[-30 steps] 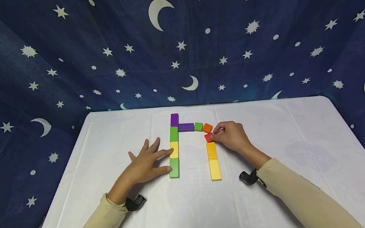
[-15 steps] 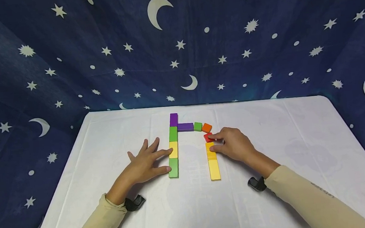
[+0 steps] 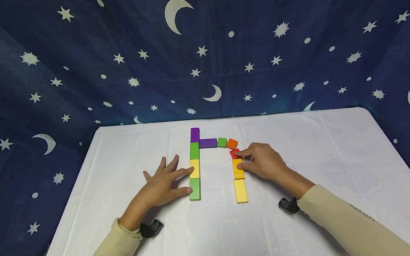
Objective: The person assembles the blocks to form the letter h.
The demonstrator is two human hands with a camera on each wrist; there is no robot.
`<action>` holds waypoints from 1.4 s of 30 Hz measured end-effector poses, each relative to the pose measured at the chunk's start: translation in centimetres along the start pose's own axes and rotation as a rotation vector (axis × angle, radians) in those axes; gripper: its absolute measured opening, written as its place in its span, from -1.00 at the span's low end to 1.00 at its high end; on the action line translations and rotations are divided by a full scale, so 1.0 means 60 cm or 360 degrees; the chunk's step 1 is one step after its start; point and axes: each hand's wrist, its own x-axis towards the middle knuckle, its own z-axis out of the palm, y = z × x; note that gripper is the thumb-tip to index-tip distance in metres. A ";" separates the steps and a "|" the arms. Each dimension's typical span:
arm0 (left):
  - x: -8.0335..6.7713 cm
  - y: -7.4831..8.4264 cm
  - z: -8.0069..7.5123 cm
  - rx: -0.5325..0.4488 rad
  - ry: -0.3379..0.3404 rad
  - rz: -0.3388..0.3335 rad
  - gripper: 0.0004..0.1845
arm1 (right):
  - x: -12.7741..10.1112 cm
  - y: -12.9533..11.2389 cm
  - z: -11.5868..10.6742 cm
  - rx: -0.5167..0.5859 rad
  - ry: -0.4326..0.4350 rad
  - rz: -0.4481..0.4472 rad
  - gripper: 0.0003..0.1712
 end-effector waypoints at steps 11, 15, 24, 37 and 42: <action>0.000 0.001 -0.001 0.0013 -0.0010 -0.0004 -0.31 | 0.001 0.001 -0.002 0.0020 0.0004 0.0002 -0.45; 0.000 0.001 0.000 0.0024 -0.0017 -0.0009 -0.31 | 0.000 0.002 0.001 0.0018 0.0009 -0.0013 -0.45; -0.001 0.001 -0.001 0.0012 -0.0009 -0.0003 -0.31 | -0.003 0.003 0.004 0.0047 0.0038 -0.0067 -0.50; -0.001 -0.002 0.001 -0.0002 0.0008 0.0004 -0.32 | -0.007 0.005 0.004 0.0050 0.0053 -0.0079 -0.56; 0.000 -0.001 0.001 0.0001 0.0008 0.0005 -0.32 | -0.008 0.004 0.005 0.0083 0.0071 -0.0085 -0.64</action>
